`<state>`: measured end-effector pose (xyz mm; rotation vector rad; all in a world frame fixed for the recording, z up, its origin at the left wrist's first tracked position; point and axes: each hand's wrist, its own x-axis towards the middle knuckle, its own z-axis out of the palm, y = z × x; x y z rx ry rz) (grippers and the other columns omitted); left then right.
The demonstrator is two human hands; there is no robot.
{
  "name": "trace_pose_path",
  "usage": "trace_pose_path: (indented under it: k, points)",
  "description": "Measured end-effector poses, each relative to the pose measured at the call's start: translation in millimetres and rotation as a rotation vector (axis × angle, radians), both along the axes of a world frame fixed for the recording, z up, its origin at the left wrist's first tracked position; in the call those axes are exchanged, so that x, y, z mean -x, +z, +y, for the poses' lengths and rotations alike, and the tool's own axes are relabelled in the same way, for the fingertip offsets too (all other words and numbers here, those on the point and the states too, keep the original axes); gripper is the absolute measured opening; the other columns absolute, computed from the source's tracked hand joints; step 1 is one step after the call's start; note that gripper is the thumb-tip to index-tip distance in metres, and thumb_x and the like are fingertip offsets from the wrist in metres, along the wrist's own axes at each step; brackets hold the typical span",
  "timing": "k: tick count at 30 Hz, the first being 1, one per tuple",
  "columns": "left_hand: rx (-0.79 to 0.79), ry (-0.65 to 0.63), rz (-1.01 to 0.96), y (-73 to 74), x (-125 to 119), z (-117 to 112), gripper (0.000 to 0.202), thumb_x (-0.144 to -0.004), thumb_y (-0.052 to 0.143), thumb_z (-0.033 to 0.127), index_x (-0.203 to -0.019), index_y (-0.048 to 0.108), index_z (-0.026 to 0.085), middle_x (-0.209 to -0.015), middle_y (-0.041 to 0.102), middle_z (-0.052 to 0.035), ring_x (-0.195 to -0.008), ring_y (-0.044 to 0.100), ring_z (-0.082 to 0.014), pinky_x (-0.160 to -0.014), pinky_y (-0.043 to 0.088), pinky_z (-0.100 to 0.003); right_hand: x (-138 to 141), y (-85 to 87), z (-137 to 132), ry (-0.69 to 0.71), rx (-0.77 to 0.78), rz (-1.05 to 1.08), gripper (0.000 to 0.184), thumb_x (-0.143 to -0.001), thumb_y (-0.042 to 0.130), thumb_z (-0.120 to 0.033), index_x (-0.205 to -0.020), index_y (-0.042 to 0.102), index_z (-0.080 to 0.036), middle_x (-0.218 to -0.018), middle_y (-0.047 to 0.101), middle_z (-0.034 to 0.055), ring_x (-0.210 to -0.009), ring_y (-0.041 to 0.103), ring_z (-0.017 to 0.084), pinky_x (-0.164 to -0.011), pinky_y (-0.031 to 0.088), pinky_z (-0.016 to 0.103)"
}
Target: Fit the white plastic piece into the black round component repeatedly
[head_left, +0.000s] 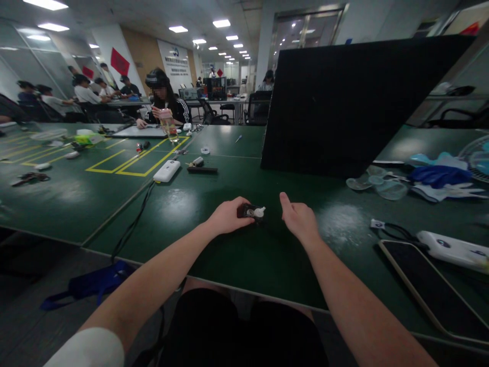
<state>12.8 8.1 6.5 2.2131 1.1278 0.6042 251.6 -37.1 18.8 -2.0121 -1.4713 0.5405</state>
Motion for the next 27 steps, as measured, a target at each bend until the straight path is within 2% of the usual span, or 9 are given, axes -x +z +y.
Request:
trace_pose_path:
  k: [3,5,9,11,14,17,22,24,27]
  points:
    - [-0.032,0.008,-0.001,-1.9,5.9,3.9,0.047,-0.079,0.074,0.043,-0.121,0.061,0.025,-0.114,0.069,-0.0057,-0.101,0.067,-0.0223,-0.088,0.055,-0.04,-2.8,-2.8,1.7,0.013,0.033,0.011,0.076,-0.09,0.023,-0.082,-0.057,0.054,-0.022,-0.063,0.062,0.0078,-0.055,0.054,0.018,-0.056,0.041,0.032]
    - [-0.074,0.05,0.027,-2.0,20.2,9.3,0.046,-0.078,0.075,0.043,-0.118,0.063,0.023,-0.116,0.068,-0.0076,-0.103,0.066,-0.0234,-0.091,0.054,-0.041,-4.5,-3.9,2.1,0.009,0.039,0.024,0.075,-0.091,0.024,-0.082,-0.058,0.055,-0.022,-0.063,0.061,0.0078,-0.056,0.055,0.018,-0.057,0.042,0.033]
    - [-0.251,0.268,0.117,4.4,76.8,19.7,0.046,-0.079,0.071,0.034,-0.122,0.059,0.021,-0.124,0.065,-0.0109,-0.112,0.063,-0.0276,-0.099,0.051,-0.045,-5.6,-5.6,3.8,0.031,0.055,0.033,0.073,-0.092,0.026,-0.08,-0.06,0.055,-0.021,-0.064,0.061,0.0075,-0.056,0.055,0.018,-0.057,0.043,0.033]
    - [-0.404,0.323,0.213,9.4,109.9,22.3,0.045,-0.078,0.069,0.028,-0.121,0.059,0.02,-0.133,0.062,-0.0134,-0.124,0.058,-0.0307,-0.112,0.04,-0.05,-5.0,-6.2,5.2,0.058,0.065,0.036,0.072,-0.092,0.026,-0.079,-0.06,0.056,-0.021,-0.063,0.06,0.0068,-0.056,0.054,0.018,-0.057,0.043,0.033]
    - [-0.509,0.292,0.387,14.0,149.1,24.0,0.039,-0.079,0.064,0.022,-0.117,0.062,0.022,-0.139,0.058,-0.0131,-0.132,0.051,-0.0332,-0.122,0.023,-0.057,-4.0,-7.3,7.5,0.075,0.081,0.026,0.073,-0.092,0.026,-0.079,-0.061,0.056,-0.021,-0.062,0.059,0.0063,-0.054,0.053,0.018,-0.057,0.043,0.033]
    - [-0.528,0.249,0.454,14.1,170.3,25.6,0.038,-0.076,0.062,0.017,-0.112,0.066,0.026,-0.141,0.056,-0.0112,-0.135,0.047,-0.0346,-0.121,0.022,-0.058,-4.9,-9.6,8.9,0.079,0.086,0.001,0.073,-0.092,0.026,-0.08,-0.059,0.056,-0.021,-0.061,0.059,0.0066,-0.054,0.053,0.018,-0.056,0.043,0.033]
    - [-0.512,0.253,0.463,14.3,184.4,29.5,0.034,-0.079,0.056,0.017,-0.109,0.067,0.028,-0.148,0.05,-0.0089,-0.14,0.04,-0.0341,-0.12,0.021,-0.056,-8.1,-13.4,8.3,0.087,0.089,0.0,0.074,-0.09,0.025,-0.082,-0.06,0.057,-0.022,-0.062,0.061,0.0073,-0.054,0.053,0.018,-0.056,0.044,0.033]
    - [-0.528,0.369,0.482,12.8,189.0,32.8,0.037,-0.079,0.057,0.018,-0.114,0.064,0.026,-0.151,0.046,-0.0102,-0.14,0.039,-0.0357,-0.12,0.022,-0.056,-8.5,-14.0,7.9,0.09,0.087,0.004,0.075,-0.089,0.025,-0.083,-0.061,0.057,-0.022,-0.064,0.062,0.0077,-0.055,0.054,0.018,-0.056,0.044,0.033]
    - [-0.456,0.694,0.388,5.5,193.7,43.0,0.047,-0.079,0.062,0.025,-0.126,0.055,0.021,-0.145,0.052,-0.0156,-0.131,0.05,-0.0367,-0.112,0.035,-0.052,-8.6,-14.5,8.4,0.093,0.077,0.01,0.074,-0.089,0.026,-0.083,-0.063,0.058,-0.022,-0.064,0.061,0.0072,-0.055,0.054,0.018,-0.056,0.044,0.033]
